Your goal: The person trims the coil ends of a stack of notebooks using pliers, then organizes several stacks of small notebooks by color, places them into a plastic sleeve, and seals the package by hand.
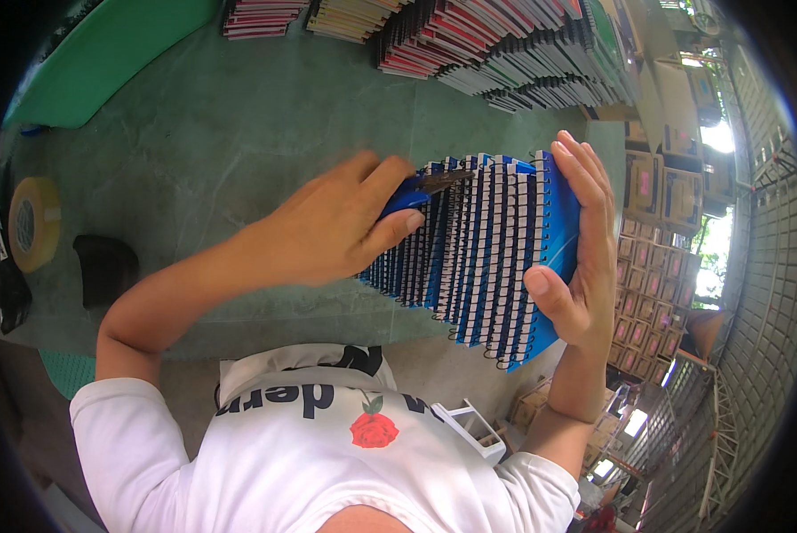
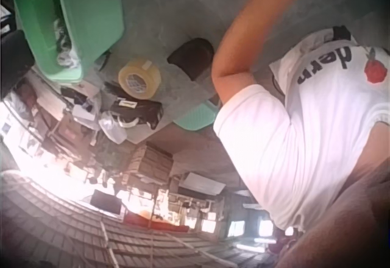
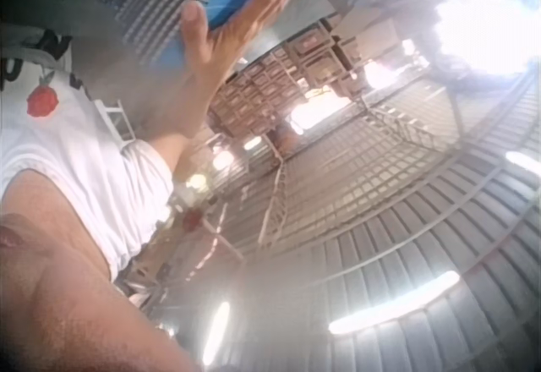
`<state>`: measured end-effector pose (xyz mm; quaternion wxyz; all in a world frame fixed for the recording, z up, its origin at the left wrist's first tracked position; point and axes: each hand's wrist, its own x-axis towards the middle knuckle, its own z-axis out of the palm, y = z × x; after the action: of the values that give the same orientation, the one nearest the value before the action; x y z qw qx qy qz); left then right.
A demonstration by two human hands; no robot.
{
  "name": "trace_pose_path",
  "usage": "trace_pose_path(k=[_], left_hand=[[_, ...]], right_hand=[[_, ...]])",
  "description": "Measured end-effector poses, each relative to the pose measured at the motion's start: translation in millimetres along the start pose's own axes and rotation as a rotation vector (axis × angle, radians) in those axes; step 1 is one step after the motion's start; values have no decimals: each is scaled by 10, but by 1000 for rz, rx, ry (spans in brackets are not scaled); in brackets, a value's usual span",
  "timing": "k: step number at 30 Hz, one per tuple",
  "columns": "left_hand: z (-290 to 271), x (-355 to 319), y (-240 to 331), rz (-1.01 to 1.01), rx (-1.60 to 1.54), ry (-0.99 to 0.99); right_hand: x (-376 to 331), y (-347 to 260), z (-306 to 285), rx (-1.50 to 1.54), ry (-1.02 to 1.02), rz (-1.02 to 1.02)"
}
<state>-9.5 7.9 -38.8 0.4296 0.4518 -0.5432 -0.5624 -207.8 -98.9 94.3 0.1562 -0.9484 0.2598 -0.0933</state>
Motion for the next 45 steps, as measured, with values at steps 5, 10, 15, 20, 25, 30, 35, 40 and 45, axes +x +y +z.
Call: trace_pose_path(k=[5,10,15,20,25,30,35,40,45], left_hand=[[-102,-17,36,-153,-615,-230],[-107,26,171,-148,-473,-201],[-134,24,152,-48,-118,-111],[-166,23,96,-151,-705,-291],[-151,120,94,-142,-862,-343],[25,157,-24,229,223,186],[-80,117,-6,-51,-660,-220],[-139,145,32,-102,-844,-381],[-122,111,-20,-86,-978,-399]], right_hand=[[2,-5,17,-8,21,1],[1,3,9,-24,16,-12],[11,-25,-5,-7,6,11],[-2,-12,-8,-3,-1,-11],[0,-20,-21,-17,-11,-30],[35,-53,-7,-13,-9,-30],[-6,-19,-11,-3,1,-26],[6,-36,-25,-8,-5,-38],[23,-44,-12,10,0,-26]])
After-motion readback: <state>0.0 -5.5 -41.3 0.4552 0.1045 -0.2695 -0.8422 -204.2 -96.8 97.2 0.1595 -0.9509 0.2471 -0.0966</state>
